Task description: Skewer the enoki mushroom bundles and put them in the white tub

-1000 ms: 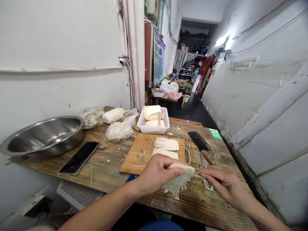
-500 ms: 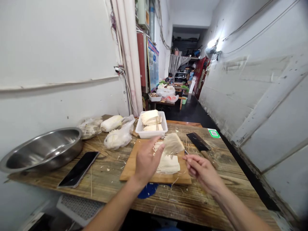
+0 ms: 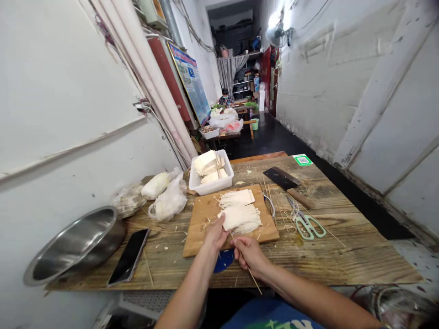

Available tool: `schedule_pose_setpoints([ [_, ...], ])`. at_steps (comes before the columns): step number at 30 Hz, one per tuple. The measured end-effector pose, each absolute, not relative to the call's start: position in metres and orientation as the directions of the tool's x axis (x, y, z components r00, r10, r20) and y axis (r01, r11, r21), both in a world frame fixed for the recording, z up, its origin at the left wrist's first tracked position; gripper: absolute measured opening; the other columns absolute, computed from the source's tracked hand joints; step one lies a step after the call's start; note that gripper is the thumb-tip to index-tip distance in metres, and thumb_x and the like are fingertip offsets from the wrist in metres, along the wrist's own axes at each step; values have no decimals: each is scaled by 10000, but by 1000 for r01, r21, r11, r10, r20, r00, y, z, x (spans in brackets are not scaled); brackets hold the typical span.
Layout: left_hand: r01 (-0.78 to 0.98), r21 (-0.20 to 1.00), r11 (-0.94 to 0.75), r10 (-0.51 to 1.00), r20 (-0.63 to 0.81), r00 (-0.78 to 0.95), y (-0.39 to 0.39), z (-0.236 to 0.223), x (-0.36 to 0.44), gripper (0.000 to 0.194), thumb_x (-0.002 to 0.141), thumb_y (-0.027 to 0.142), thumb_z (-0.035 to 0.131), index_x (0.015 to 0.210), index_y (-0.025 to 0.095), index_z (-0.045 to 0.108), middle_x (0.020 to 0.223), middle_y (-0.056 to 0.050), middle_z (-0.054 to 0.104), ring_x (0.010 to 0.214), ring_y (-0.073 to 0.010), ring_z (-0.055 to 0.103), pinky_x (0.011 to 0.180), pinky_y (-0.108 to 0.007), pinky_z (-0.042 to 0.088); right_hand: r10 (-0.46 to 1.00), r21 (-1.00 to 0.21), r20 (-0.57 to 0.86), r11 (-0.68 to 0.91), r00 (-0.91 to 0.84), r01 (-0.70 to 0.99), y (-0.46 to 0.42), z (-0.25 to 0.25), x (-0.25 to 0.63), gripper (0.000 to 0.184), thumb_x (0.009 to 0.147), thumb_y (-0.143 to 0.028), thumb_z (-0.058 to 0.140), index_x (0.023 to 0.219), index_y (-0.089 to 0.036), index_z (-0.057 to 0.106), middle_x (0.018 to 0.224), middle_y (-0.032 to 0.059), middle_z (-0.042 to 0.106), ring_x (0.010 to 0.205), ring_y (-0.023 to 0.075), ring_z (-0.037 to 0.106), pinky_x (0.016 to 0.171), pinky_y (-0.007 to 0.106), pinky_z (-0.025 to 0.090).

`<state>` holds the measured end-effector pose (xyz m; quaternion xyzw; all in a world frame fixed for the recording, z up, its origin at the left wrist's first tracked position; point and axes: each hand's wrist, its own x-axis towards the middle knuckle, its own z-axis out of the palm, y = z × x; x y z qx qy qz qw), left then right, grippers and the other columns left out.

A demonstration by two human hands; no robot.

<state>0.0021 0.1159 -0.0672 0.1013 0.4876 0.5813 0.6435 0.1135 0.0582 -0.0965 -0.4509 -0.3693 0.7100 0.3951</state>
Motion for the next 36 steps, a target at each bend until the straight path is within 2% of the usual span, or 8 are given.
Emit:
schedule_pose_setpoints([
  [6, -640, 714, 282, 846, -501, -186, 116, -73, 11, 30, 809, 48, 609, 820, 67, 628, 718, -90, 703, 627, -168, 683, 675, -317, 592, 935, -941, -278, -311, -220, -134, 61, -102, 112, 245, 726, -415, 558, 669, -176, 558, 354, -95, 415, 275, 46, 252, 336, 198, 150],
  [11, -640, 713, 286, 850, -498, -174, 115, -78, 10, 28, 816, 57, 603, 811, 58, 631, 707, -100, 704, 621, -169, 683, 667, -309, 591, 955, -966, -228, -247, -190, -80, 65, -105, 105, 245, 750, -379, 516, 599, -188, 540, 352, -78, 397, 313, 68, 279, 368, 212, 183],
  [18, -642, 722, 258, 860, -474, -188, 121, -70, 0, 175, 884, 226, 552, 812, 85, 626, 678, -81, 701, 555, -155, 662, 593, -275, 577, 968, -983, -173, -181, -184, -32, 70, -108, 113, 250, 737, -397, 525, 619, -181, 566, 362, -70, 405, 345, 81, 298, 390, 212, 215],
  [23, -633, 742, 221, 872, -441, -212, 123, -72, 3, 187, 893, 78, 484, 762, 72, 618, 633, -60, 688, 486, -112, 627, 556, -211, 554, 969, -988, -155, -157, -192, 6, 67, -111, 114, 269, 749, -412, 514, 628, -181, 575, 372, -64, 411, 352, 89, 322, 392, 210, 233],
  [27, -637, 741, 213, 877, -432, -209, 122, -72, 4, 118, 876, 80, 521, 825, 78, 628, 634, -48, 693, 492, -112, 629, 527, -196, 544, 977, -994, -110, -105, -184, 39, 70, -109, 115, 279, 781, -400, 490, 614, -188, 562, 379, -64, 398, 364, 96, 331, 405, 214, 255],
  [31, -639, 734, 229, 898, -413, -153, 116, -67, 6, 70, 839, 69, 574, 856, 63, 642, 739, -100, 719, 606, -151, 676, 603, -229, 566, 978, -995, -36, -16, -207, 100, 71, -102, 120, 320, 799, -344, 504, 515, -196, 493, 388, -51, 416, 388, 100, 369, 447, 217, 299],
  [36, -632, 739, 233, 912, -392, -123, 111, -62, 15, 128, 851, 16, 519, 874, 55, 639, 770, -117, 723, 677, -167, 696, 701, -252, 571, 983, -979, 17, 54, -184, 198, 68, -98, 123, 378, 845, -288, 443, 477, -203, 439, 404, -33, 448, 406, 110, 417, 477, 220, 324],
])
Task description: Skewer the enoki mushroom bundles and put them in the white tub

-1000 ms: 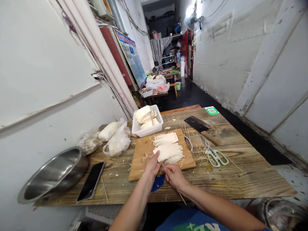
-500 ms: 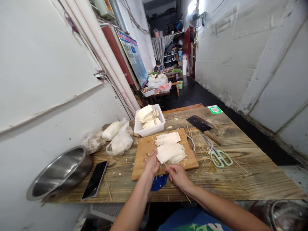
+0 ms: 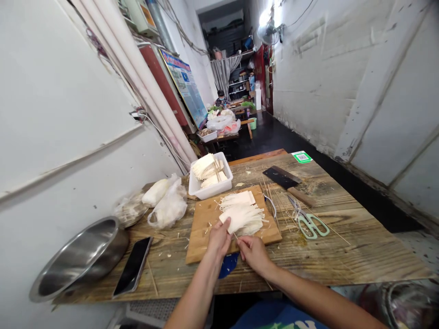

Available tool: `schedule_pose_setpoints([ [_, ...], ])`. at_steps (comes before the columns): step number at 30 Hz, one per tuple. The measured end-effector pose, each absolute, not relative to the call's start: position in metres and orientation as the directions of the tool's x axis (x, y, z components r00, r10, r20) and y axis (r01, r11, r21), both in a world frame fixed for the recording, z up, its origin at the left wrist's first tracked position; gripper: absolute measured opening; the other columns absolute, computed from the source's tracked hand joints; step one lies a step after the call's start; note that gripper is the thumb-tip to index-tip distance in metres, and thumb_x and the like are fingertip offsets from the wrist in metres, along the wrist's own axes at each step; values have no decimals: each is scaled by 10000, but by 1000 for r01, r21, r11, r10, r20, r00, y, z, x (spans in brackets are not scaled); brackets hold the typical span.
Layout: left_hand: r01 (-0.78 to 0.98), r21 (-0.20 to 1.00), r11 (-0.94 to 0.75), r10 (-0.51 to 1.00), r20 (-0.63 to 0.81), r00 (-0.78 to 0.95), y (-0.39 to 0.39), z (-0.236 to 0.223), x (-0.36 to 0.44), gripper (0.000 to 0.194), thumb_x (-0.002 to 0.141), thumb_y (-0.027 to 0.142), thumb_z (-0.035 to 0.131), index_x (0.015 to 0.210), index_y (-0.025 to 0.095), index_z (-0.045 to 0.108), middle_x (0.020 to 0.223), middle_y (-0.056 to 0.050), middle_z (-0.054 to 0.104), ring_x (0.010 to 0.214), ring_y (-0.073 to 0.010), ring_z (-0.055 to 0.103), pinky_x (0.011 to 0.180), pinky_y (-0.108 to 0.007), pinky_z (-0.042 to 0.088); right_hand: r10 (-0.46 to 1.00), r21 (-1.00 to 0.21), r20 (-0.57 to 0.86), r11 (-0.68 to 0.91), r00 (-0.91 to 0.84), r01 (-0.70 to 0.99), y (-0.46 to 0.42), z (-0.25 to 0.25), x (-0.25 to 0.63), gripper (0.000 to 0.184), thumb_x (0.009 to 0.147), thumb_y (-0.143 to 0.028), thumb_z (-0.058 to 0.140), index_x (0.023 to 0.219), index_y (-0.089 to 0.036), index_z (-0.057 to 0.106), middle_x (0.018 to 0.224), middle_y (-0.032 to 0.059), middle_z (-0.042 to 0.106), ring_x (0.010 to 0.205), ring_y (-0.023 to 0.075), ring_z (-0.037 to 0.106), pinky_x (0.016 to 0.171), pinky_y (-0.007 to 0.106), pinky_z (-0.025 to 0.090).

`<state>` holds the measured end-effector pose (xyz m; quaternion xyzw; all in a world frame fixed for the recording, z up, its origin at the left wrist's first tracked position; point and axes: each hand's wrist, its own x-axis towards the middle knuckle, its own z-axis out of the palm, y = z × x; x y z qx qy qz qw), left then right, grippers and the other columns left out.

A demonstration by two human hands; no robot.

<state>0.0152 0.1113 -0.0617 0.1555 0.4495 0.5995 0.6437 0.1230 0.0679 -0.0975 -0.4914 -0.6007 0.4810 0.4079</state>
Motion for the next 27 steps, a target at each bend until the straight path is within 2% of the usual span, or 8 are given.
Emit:
schedule_pose_setpoints([
  [6, -641, 720, 268, 896, -430, -109, 116, -70, 13, 121, 866, 36, 509, 862, 57, 628, 760, -118, 718, 640, -157, 686, 677, -259, 579, 980, -934, 42, 108, -195, 339, 71, -101, 127, 365, 871, -218, 380, 532, -185, 511, 426, -18, 496, 425, 120, 483, 486, 209, 363],
  [9, -648, 714, 265, 887, -445, -127, 116, -72, 7, 139, 879, 37, 483, 851, 68, 615, 749, -101, 715, 623, -144, 679, 637, -240, 579, 968, -875, 87, 188, -236, 447, 65, -97, 139, 211, 830, -205, 470, 711, -163, 640, 523, 5, 596, 507, 151, 561, 531, 222, 391],
  [11, -653, 712, 256, 885, -444, -137, 114, -68, 5, 139, 875, 23, 479, 862, 73, 608, 758, -95, 716, 637, -145, 683, 640, -241, 581, 956, -809, 141, 261, -257, 527, 56, -89, 151, 182, 806, -194, 508, 875, -169, 674, 693, 45, 681, 643, 191, 623, 607, 248, 417],
  [13, -662, 705, 254, 894, -432, -117, 111, -59, 6, 107, 870, 45, 509, 890, 70, 611, 813, -119, 721, 695, -165, 695, 677, -266, 586, 942, -735, 198, 325, -269, 595, 48, -79, 165, 236, 839, -185, 458, 928, -171, 676, 831, 91, 703, 761, 225, 642, 680, 282, 428],
  [18, -634, 738, 231, 956, -292, 9, 102, -33, 19, 181, 837, 174, 626, 998, 92, 627, 1087, -178, 676, 1005, -213, 655, 924, -315, 510, 877, -446, 406, 435, -256, 782, 57, -48, 201, 331, 907, -161, 331, 878, -164, 661, 773, 96, 682, 693, 199, 640, 622, 262, 428],
  [20, -552, 823, 132, 974, -211, -83, 100, -35, 19, 308, 784, 198, 692, 1069, 111, 615, 1127, -165, 664, 1069, -219, 624, 991, -334, 459, 820, -326, 508, 464, -262, 823, 70, -36, 214, 320, 922, -184, 341, 868, -178, 656, 738, 68, 681, 643, 182, 642, 579, 250, 422],
  [23, -277, 958, -71, 962, -9, -275, 96, -58, 9, 459, 735, 312, 726, 1132, 121, 600, 1160, -158, 650, 1100, -245, 604, 1009, -378, 440, 768, -252, 574, 494, -282, 832, 89, -19, 228, 324, 936, -233, 354, 817, -183, 651, 700, 52, 679, 606, 176, 643, 553, 249, 422],
  [27, 195, 963, -187, 875, 253, -412, 87, -111, -19, 464, 787, 436, 607, 1140, 135, 620, 1184, -150, 639, 1117, -275, 590, 978, -417, 466, 692, -148, 644, 530, -325, 835, 108, 4, 230, 318, 940, -250, 367, 860, -175, 665, 764, 66, 711, 636, 175, 664, 571, 244, 448],
])
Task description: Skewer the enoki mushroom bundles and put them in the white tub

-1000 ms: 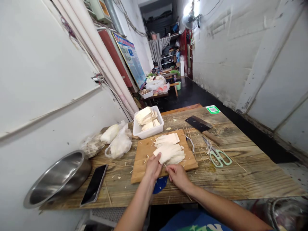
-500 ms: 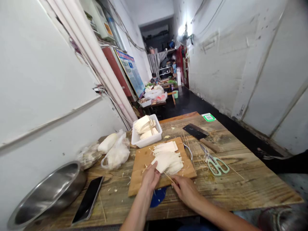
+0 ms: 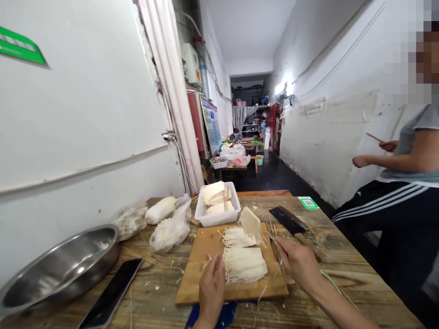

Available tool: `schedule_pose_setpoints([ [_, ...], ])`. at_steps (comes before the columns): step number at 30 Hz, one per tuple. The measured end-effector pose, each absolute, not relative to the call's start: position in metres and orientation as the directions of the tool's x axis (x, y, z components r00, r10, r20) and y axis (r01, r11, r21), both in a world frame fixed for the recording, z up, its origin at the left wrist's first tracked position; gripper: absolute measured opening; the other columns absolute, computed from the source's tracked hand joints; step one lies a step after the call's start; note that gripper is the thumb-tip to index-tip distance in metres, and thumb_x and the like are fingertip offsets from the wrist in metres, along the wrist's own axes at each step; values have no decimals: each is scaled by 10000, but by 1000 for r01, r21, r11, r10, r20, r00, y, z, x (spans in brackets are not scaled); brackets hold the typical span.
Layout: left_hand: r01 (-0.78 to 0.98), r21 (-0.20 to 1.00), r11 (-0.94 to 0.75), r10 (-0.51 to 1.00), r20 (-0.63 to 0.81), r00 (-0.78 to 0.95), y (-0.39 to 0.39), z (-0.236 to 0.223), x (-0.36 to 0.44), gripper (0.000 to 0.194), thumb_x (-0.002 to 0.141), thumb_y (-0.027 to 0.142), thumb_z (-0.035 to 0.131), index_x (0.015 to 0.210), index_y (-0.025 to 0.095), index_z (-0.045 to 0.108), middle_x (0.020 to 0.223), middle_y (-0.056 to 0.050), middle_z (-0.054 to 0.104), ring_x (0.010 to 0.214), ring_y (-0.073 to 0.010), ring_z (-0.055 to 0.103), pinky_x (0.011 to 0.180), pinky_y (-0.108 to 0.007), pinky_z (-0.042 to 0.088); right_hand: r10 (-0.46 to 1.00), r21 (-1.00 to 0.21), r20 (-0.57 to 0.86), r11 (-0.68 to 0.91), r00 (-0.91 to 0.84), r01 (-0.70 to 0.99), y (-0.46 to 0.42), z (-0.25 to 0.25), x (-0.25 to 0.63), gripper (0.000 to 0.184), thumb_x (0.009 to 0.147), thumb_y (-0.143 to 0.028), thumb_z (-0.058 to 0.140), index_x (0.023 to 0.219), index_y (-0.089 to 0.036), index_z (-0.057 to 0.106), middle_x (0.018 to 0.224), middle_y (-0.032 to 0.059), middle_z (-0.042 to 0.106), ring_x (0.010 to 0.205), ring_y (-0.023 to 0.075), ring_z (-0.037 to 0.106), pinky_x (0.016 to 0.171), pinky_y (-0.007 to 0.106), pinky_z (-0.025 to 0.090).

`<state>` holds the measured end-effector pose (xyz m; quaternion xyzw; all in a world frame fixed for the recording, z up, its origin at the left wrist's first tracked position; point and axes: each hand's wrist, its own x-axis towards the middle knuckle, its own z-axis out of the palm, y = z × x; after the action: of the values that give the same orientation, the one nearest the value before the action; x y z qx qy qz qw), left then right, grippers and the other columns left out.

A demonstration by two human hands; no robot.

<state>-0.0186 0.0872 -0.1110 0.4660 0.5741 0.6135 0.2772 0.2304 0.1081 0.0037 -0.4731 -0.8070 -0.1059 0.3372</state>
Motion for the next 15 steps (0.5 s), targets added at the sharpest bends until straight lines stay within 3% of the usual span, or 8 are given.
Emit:
schedule_pose_setpoints([
  [3, 467, 860, -207, 805, 421, -417, 81, -146, -35, 406, 844, 382, 526, 1170, 156, 614, 1216, -131, 625, 1143, -264, 574, 974, -412, 473, 602, -72, 728, 544, -329, 836, 128, 19, 217, 295, 932, -245, 395, 985, -169, 675, 910, 87, 732, 722, 181, 690, 640, 243, 481],
  [6, 606, 743, -285, 732, 577, -363, 80, -168, -42, 377, 870, 279, 493, 1221, 173, 578, 1235, -113, 617, 1147, -228, 574, 961, -351, 491, 616, -136, 730, 555, -295, 820, 158, 26, 191, 316, 926, -265, 406, 1078, -166, 664, 994, 97, 721, 785, 196, 695, 703, 264, 497],
  [11, 680, 651, -339, 566, 718, -405, 88, -195, -40, 417, 887, 164, 430, 1292, 202, 520, 1203, -109, 635, 1132, -209, 583, 945, -335, 500, 679, -221, 676, 558, -287, 800, 221, 15, 122, 309, 918, -249, 408, 1061, -172, 672, 994, 82, 722, 808, 196, 689, 725, 260, 494],
  [15, 685, 656, -318, 607, 695, -385, 103, -221, -48, 435, 901, 185, 366, 1302, 212, 532, 1158, -117, 659, 1090, -232, 612, 906, -338, 530, 742, -270, 610, 525, -279, 807, 272, -1, 61, 277, 931, -229, 425, 1082, -194, 654, 980, 62, 719, 832, 172, 676, 748, 249, 486],
])
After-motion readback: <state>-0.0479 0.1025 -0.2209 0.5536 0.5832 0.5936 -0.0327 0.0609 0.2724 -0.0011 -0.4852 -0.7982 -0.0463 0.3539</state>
